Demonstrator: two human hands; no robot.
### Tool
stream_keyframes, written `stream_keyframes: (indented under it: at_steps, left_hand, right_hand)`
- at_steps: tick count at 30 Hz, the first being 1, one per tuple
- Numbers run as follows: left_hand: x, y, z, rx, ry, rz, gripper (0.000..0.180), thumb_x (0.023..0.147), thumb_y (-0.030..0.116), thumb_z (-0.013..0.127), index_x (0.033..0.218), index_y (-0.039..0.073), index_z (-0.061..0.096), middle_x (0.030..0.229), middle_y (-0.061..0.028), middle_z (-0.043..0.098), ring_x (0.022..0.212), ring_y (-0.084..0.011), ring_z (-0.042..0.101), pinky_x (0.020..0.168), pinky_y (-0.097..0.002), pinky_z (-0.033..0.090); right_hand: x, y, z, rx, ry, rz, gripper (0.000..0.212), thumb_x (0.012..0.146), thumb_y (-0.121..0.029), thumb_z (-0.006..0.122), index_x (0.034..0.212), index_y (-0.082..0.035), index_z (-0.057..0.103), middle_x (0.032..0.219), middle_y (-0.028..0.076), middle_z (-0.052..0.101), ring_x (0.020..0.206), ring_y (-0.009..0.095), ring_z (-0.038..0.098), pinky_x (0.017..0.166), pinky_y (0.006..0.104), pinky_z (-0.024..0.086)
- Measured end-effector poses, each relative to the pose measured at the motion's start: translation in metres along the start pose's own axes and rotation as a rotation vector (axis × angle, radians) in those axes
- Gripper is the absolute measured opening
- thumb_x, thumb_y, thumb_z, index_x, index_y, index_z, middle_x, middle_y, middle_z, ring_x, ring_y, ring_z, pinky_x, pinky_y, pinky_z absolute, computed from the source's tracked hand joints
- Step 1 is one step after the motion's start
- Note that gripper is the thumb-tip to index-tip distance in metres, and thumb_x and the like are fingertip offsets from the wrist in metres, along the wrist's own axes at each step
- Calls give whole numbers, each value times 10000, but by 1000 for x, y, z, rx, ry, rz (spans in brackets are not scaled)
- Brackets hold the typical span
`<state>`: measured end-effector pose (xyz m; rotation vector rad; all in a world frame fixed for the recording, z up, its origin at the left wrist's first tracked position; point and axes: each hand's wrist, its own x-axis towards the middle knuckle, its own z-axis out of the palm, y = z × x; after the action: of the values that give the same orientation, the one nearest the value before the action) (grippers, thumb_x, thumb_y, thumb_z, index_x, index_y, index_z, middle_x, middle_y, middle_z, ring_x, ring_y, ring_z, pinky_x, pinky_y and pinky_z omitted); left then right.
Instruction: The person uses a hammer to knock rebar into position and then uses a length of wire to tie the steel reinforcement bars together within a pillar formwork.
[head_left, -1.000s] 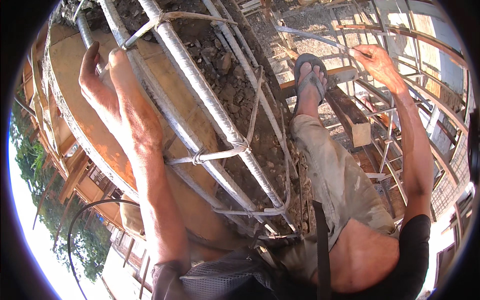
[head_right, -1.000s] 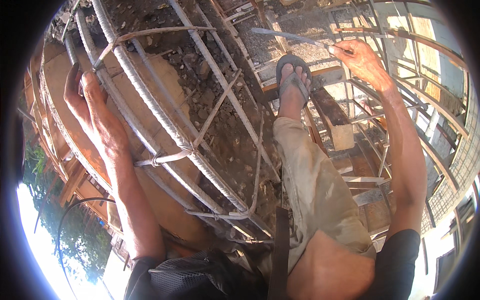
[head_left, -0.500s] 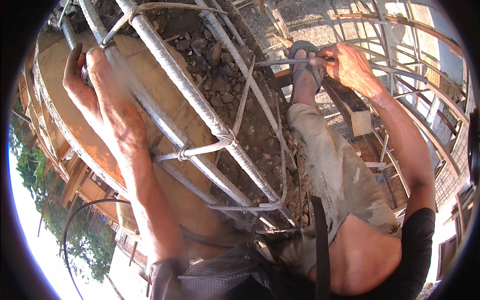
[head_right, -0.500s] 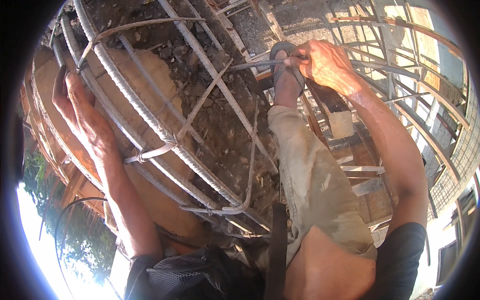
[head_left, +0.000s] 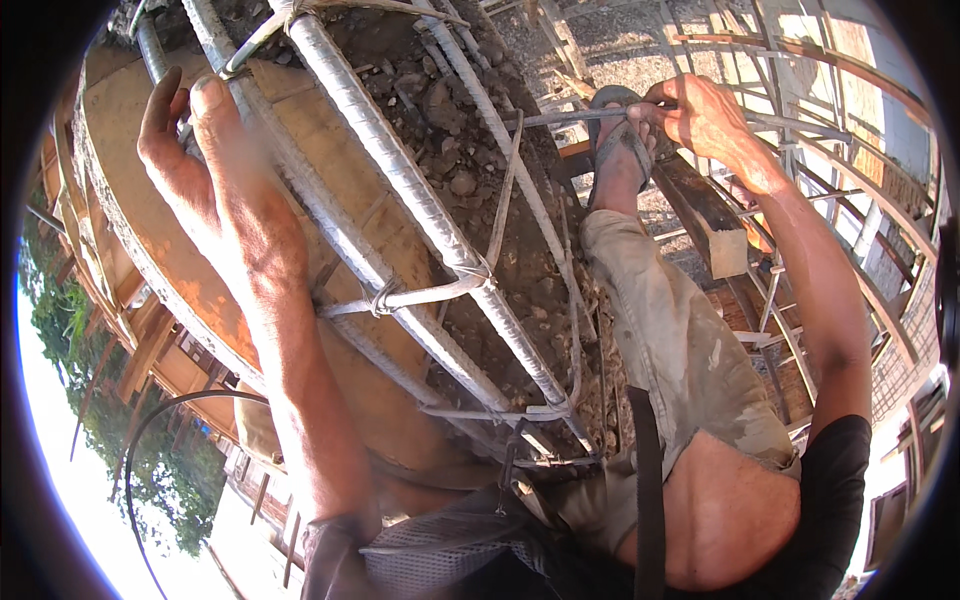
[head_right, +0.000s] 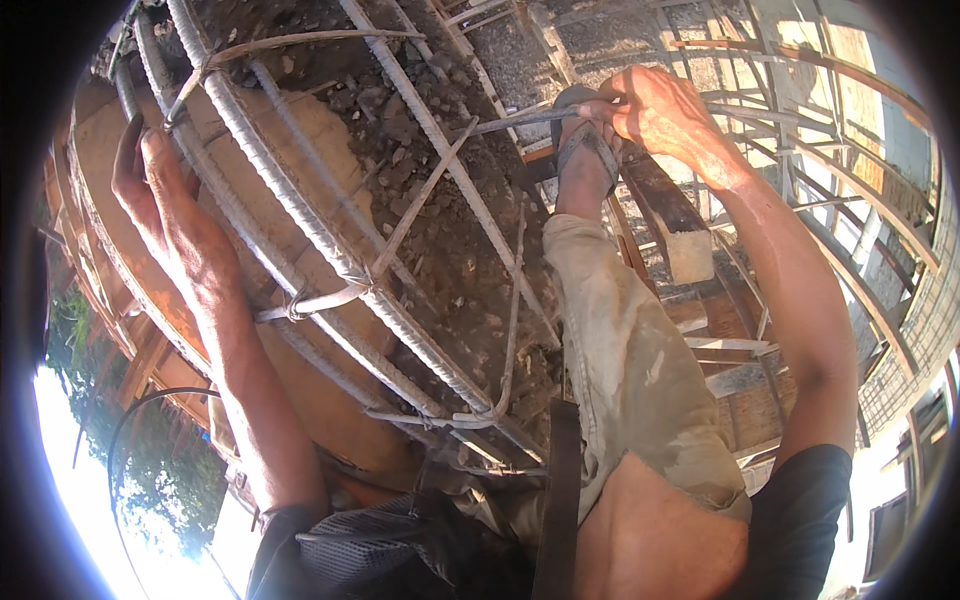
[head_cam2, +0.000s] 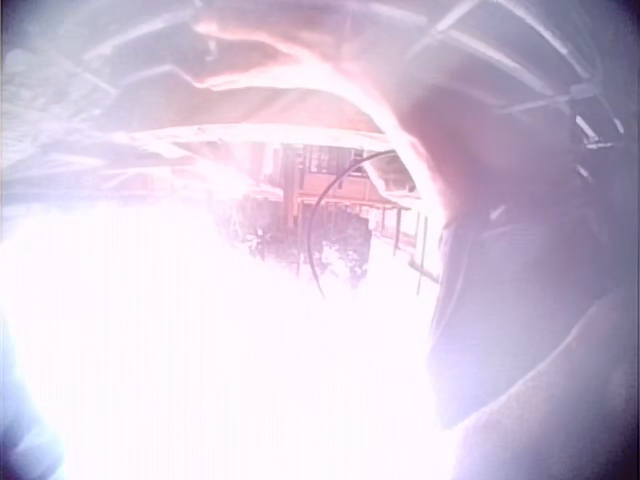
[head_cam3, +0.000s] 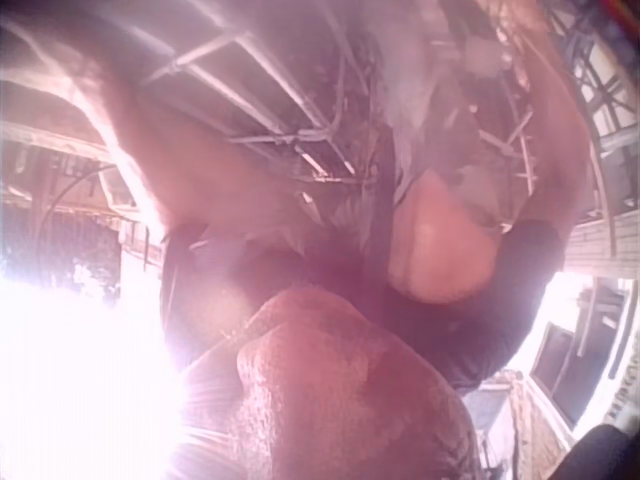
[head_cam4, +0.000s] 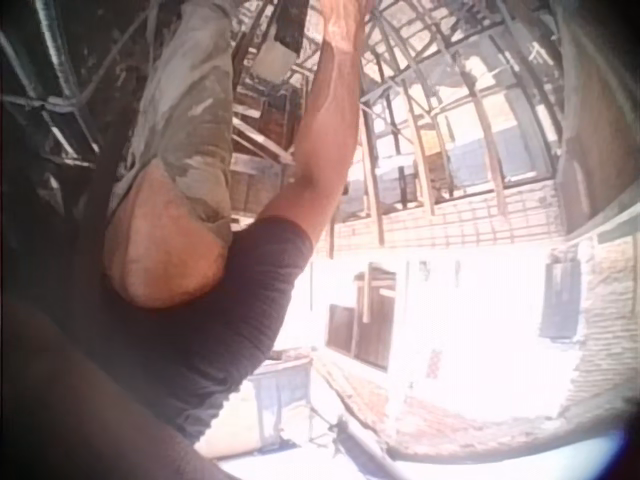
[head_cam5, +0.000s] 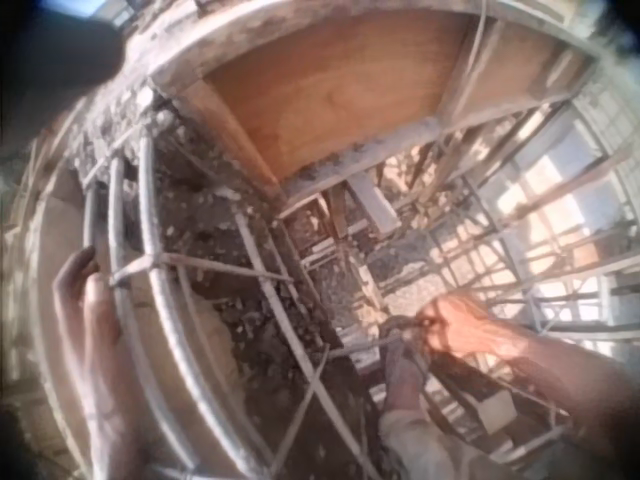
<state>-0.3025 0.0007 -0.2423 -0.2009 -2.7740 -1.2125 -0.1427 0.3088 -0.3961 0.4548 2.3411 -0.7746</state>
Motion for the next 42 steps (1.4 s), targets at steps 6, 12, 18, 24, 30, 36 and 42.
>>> stream_keyframes:
  at_steps: [6, 12, 18, 24, 30, 36, 42]
  left_hand:
    - [0, 6, 0, 57, -10, -8, 594, 999, 466, 563, 1417, 58, 458, 1307, -135, 491, 1151, -225, 497, 1002, -389, 406]
    - [0, 11, 2, -23, -5, -6, 495, 1003, 359, 623, 1367, 48, 496, 1102, -30, 513, 863, -79, 492, 779, -232, 438]
    - [-2, 8, 0, -31, -3, 5, 533, 999, 368, 630, 1380, 33, 465, 1054, -19, 523, 893, -77, 472, 805, -236, 417]
    - [-1, 18, 6, 105, 0, -38, 579, 997, 446, 604, 1377, 28, 477, 1055, -49, 535, 953, -123, 470, 899, -284, 403]
    - [-5, 16, 2, 131, 15, -41, 598, 1009, 483, 554, 1397, 36, 466, 1205, -155, 582, 1132, -216, 551, 1012, -366, 422]
    - [-3, 22, 6, 248, 12, 8, 583, 1013, 493, 523, 1388, 48, 485, 1239, -186, 581, 1149, -249, 565, 1029, -406, 423]
    - [-2, 11, 3, 283, 29, -47, 568, 1010, 494, 512, 1371, 55, 522, 1242, -135, 589, 1138, -231, 555, 1023, -379, 407]
  right_hand:
    - [-22, 7, -24, -235, -245, -141, 317, 799, -335, 811, 932, -52, 759, 761, 193, 683, 770, 373, 683, 692, 439, 528]
    - [-1, 9, 12, -70, 102, -155, 373, 838, -399, 757, 973, -51, 758, 799, 212, 682, 803, 393, 671, 712, 479, 508]
    - [-16, 3, -42, -226, -154, -47, 359, 820, -368, 758, 935, -29, 727, 896, 187, 699, 924, 374, 673, 810, 444, 504]
    - [-7, 18, 7, -174, 52, -179, 351, 799, -351, 793, 943, -38, 726, 866, 176, 707, 847, 365, 689, 749, 484, 509]
    - [-18, -7, -29, -256, 55, -110, 335, 815, -355, 777, 894, -36, 713, 864, 156, 708, 883, 350, 689, 776, 459, 514]
    - [-18, 13, 0, -288, 222, -342, 276, 769, -258, 789, 846, -19, 675, 783, 183, 669, 835, 385, 670, 729, 479, 507]
    - [-12, -3, -64, -258, 12, -65, 224, 772, -247, 697, 812, -28, 712, 779, 204, 689, 747, 373, 682, 660, 461, 509]
